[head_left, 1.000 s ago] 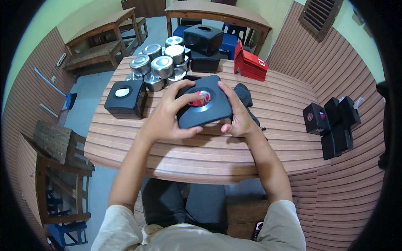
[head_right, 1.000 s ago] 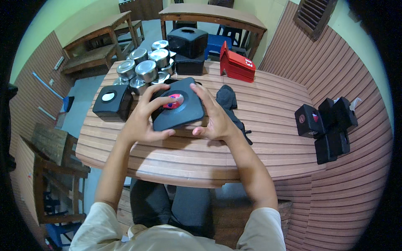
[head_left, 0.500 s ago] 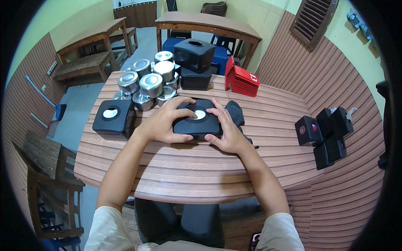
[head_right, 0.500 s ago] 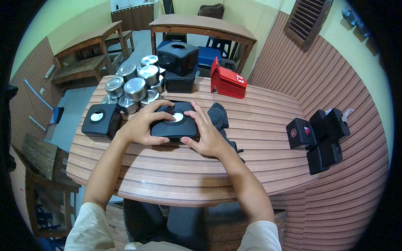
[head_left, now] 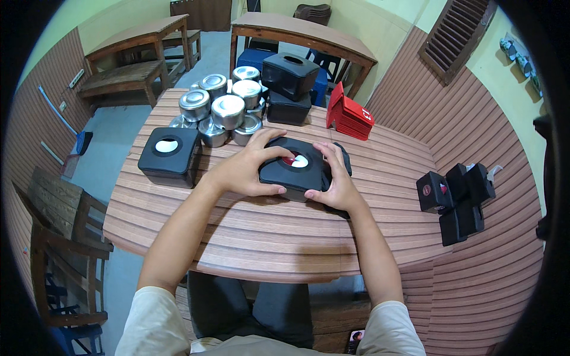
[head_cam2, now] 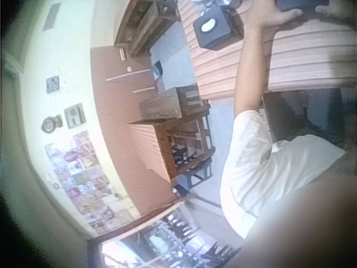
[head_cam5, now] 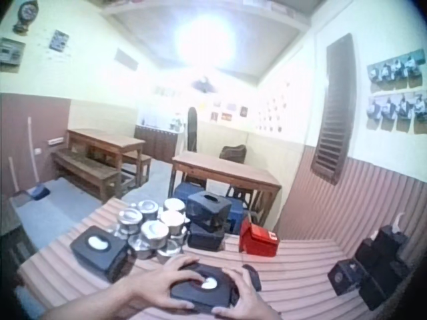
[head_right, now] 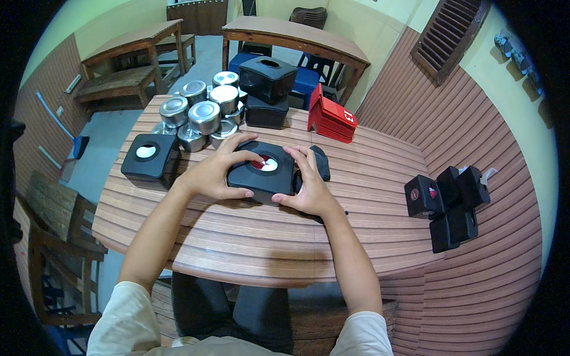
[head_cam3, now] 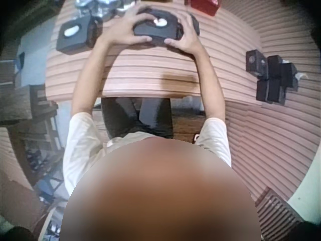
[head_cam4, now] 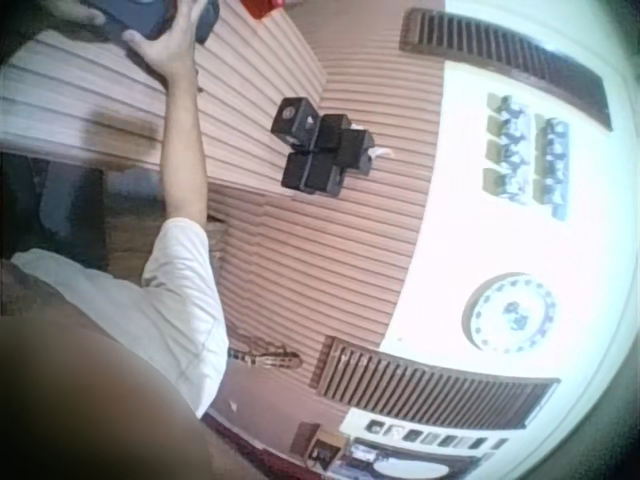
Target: The person assembles black tissue boxes by inserting pink tissue packs into the boxes and closing the lids. The person handles multiple boxes one at a time, placing each completed unit on the table.
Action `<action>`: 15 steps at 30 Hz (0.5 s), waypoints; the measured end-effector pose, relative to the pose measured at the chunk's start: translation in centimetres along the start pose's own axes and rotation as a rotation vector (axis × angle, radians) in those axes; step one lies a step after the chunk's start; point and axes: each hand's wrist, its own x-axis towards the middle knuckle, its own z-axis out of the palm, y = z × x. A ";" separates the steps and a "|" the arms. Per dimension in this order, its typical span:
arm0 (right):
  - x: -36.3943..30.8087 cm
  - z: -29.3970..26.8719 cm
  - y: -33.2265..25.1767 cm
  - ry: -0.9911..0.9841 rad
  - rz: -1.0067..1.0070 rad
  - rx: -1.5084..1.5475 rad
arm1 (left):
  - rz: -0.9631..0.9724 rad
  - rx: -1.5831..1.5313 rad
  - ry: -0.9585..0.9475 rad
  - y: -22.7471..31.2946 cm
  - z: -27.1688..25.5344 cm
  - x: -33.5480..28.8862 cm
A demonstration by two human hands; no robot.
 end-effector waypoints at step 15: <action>0.0 0.4 0.7 0.062 -0.022 -0.072 | -0.094 -0.117 0.032 -1.2 0.9 -0.1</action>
